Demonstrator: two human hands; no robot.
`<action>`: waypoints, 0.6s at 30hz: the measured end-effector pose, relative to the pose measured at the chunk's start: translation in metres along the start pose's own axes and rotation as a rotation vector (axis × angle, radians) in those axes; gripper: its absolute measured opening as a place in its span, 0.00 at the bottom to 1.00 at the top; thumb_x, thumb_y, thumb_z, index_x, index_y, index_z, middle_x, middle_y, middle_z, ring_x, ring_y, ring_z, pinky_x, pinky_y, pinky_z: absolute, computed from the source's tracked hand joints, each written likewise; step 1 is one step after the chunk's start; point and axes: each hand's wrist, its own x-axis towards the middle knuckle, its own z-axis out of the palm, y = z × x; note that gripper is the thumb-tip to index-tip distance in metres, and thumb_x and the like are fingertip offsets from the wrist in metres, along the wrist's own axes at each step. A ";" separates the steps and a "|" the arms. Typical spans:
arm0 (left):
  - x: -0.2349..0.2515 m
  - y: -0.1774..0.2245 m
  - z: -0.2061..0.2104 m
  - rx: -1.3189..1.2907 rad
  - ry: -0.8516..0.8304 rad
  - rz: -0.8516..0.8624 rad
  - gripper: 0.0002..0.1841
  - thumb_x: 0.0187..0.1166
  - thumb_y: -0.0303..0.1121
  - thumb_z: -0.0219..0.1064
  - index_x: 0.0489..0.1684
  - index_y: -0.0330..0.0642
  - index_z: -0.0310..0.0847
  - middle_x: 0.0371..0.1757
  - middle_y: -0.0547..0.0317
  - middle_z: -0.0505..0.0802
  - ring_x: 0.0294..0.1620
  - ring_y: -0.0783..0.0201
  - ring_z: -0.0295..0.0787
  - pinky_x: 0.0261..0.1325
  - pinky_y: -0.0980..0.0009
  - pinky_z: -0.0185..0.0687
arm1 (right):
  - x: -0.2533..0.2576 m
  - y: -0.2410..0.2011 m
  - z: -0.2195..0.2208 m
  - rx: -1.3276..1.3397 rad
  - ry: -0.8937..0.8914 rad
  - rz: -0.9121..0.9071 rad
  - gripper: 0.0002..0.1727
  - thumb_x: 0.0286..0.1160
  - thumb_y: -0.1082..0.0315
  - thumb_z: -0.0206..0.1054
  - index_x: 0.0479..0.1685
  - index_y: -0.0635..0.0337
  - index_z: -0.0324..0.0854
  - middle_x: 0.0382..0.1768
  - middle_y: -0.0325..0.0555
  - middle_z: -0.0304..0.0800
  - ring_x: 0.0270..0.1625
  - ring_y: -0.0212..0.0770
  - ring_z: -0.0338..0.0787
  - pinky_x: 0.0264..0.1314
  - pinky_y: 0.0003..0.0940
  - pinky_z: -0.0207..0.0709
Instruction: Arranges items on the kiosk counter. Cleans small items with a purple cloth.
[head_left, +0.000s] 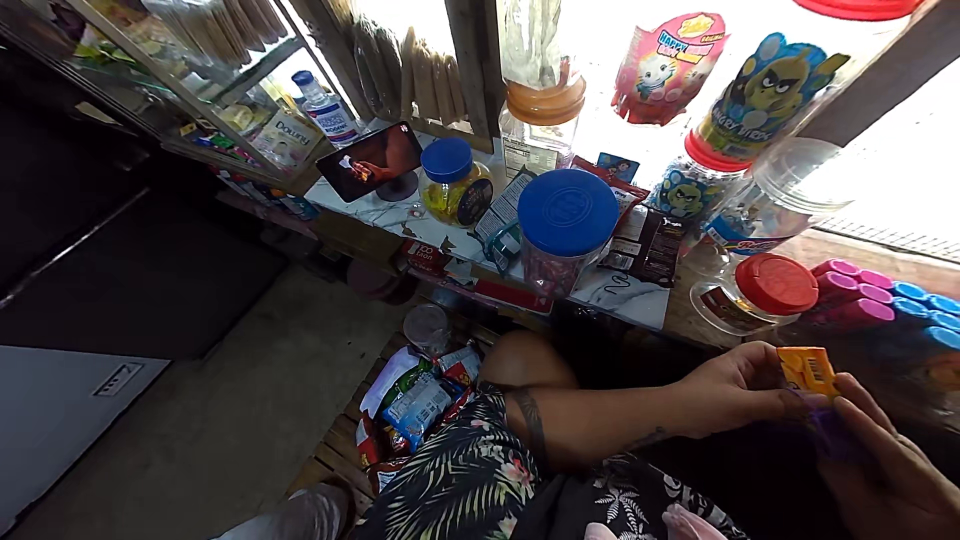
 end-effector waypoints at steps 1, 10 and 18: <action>0.000 -0.001 0.000 0.002 -0.004 0.011 0.14 0.79 0.17 0.60 0.58 0.31 0.65 0.48 0.60 0.83 0.49 0.76 0.83 0.57 0.75 0.80 | 0.000 0.000 0.001 -0.020 0.012 -0.009 0.27 0.83 0.70 0.61 0.79 0.36 0.78 0.84 0.23 0.72 0.86 0.27 0.69 0.86 0.26 0.65; -0.002 0.001 0.001 -0.002 -0.004 -0.102 0.16 0.79 0.19 0.62 0.58 0.36 0.61 0.44 0.61 0.84 0.43 0.73 0.85 0.45 0.74 0.82 | -0.004 0.003 -0.001 -0.118 0.052 -0.044 0.23 0.85 0.74 0.54 0.73 0.46 0.82 0.79 0.29 0.80 0.82 0.27 0.75 0.84 0.25 0.68; -0.004 0.014 0.005 -0.016 0.028 -0.226 0.20 0.83 0.21 0.59 0.69 0.32 0.57 0.50 0.54 0.84 0.45 0.67 0.87 0.47 0.69 0.86 | -0.004 0.007 -0.013 -0.237 -0.003 -0.170 0.20 0.90 0.73 0.53 0.74 0.54 0.79 0.77 0.35 0.82 0.81 0.25 0.75 0.83 0.23 0.67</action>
